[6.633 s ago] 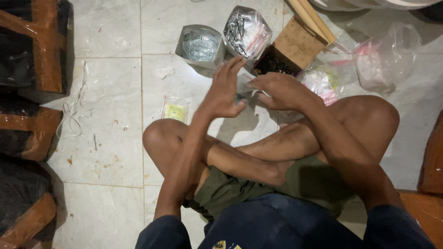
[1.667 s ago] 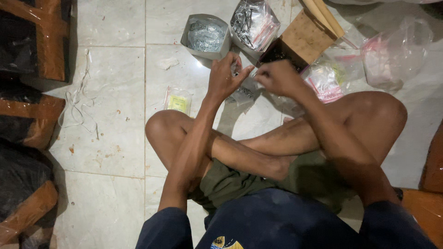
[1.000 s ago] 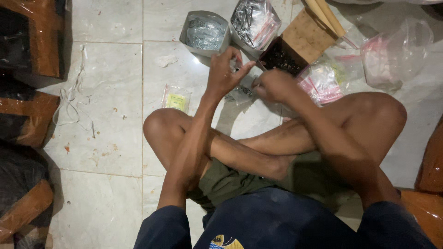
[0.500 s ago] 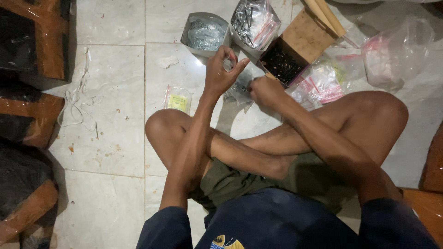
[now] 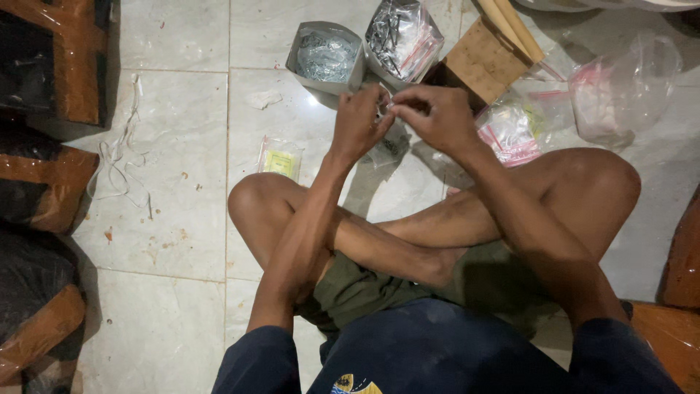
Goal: The person sits on the floor and repeatedly picks up small metal fasteners from a box, placing them into a small plastic bag. The person handles the fasteners one by one, transferring them from the box to the bag.
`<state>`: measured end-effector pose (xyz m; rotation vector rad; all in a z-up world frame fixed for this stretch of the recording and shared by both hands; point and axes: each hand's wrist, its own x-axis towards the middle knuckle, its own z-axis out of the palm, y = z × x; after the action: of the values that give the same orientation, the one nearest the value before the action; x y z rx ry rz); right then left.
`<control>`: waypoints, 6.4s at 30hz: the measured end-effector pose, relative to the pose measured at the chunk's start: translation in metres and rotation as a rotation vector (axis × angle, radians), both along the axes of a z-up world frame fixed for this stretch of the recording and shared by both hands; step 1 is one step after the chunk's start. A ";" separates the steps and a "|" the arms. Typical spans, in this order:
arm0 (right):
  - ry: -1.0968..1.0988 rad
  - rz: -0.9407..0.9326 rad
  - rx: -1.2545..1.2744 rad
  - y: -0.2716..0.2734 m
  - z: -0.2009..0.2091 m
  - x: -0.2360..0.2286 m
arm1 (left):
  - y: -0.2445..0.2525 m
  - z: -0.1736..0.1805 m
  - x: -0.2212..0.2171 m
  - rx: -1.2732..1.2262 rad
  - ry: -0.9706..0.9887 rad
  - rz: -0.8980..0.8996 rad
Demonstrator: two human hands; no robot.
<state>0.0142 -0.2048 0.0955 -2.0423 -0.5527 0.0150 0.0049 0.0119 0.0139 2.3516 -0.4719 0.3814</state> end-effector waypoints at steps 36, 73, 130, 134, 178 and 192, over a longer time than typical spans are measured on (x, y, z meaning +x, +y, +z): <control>0.231 -0.139 0.102 -0.004 0.019 -0.002 | -0.011 0.042 -0.008 -1.186 0.770 -0.021; 0.774 0.045 -1.343 -0.121 -0.102 0.026 | 0.014 0.049 0.020 0.248 -0.093 -0.162; 0.591 0.167 0.062 -0.057 0.054 0.003 | -0.044 0.019 -0.023 -0.798 0.702 -0.432; 0.414 0.072 0.010 -0.046 0.032 0.006 | -0.022 -0.003 -0.011 -0.792 0.749 -0.166; 0.490 0.187 -0.019 -0.041 0.008 -0.015 | 0.014 0.080 -0.018 -0.437 0.714 -0.628; 0.411 0.575 -0.343 -0.043 0.011 -0.010 | -0.009 0.073 -0.031 0.066 0.531 -0.649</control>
<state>0.0039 -0.2476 0.1061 -2.0498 -0.8955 0.9028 -0.0256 0.0032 0.0864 2.0915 -0.9349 -0.5491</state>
